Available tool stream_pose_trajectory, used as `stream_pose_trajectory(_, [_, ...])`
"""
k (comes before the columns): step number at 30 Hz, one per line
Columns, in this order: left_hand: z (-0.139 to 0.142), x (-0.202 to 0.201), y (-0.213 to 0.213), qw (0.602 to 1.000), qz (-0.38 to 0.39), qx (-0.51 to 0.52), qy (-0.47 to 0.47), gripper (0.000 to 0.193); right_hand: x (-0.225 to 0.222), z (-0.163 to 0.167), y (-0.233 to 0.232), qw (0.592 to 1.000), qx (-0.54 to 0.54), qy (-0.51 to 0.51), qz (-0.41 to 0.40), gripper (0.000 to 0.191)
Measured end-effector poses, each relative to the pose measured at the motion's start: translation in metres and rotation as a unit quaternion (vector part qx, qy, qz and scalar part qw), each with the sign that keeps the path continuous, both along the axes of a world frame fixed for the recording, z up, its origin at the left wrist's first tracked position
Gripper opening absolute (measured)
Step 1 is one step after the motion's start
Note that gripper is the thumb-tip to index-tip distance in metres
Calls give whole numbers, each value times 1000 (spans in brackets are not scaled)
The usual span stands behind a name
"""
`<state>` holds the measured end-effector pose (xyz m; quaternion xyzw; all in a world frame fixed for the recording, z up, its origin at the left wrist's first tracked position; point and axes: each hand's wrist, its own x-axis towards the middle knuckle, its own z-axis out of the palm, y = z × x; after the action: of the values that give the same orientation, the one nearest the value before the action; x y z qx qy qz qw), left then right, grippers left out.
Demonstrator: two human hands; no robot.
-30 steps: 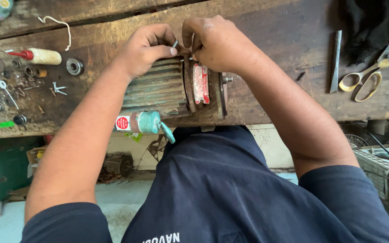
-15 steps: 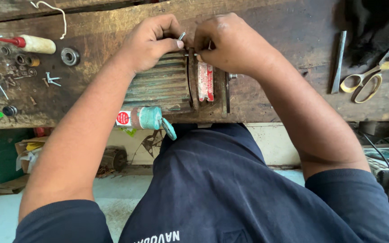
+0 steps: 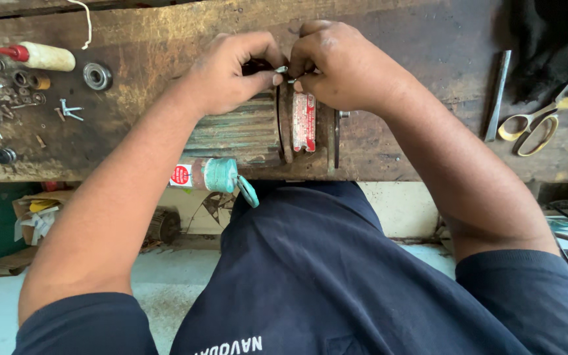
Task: The person aligns a motor armature shaft with a bearing end-bell housing on the workbench, presses the parts together by hand, and uses a wrench to tighten bolts around the housing. They then fit the armature assembly into the motor stator body and hand-tighten fasteners on the motor end.
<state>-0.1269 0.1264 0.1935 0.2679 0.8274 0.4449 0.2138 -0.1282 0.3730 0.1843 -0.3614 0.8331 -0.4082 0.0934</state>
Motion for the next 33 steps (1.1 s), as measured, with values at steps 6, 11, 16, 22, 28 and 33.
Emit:
stream_pose_trajectory(6, [19, 10, 12, 995, 18, -50, 81, 19, -6, -2, 1, 1000, -15, -3, 14, 14])
stream_pose_trajectory(11, [28, 36, 28, 985, 113, -88, 99, 19, -5, 6, 0, 999, -2, -33, -3, 13])
stream_pose_trajectory(16, [35, 30, 27, 989, 112, -57, 75, 19, -8, 10, -2, 999, 22, -34, 5, 13])
stream_pose_trajectory(22, [37, 27, 28, 990, 118, -54, 58, 17, -11, 15, -3, 998, 56, -38, 12, 10])
stream_pose_trajectory(28, [36, 21, 22, 992, 111, -36, 42, 20, -16, 22, -3, 995, 41, -84, 18, 20])
stream_pose_trajectory(33, [35, 21, 21, 994, 87, -44, 47, 20, -15, 14, -4, 997, 42, -59, 25, 16])
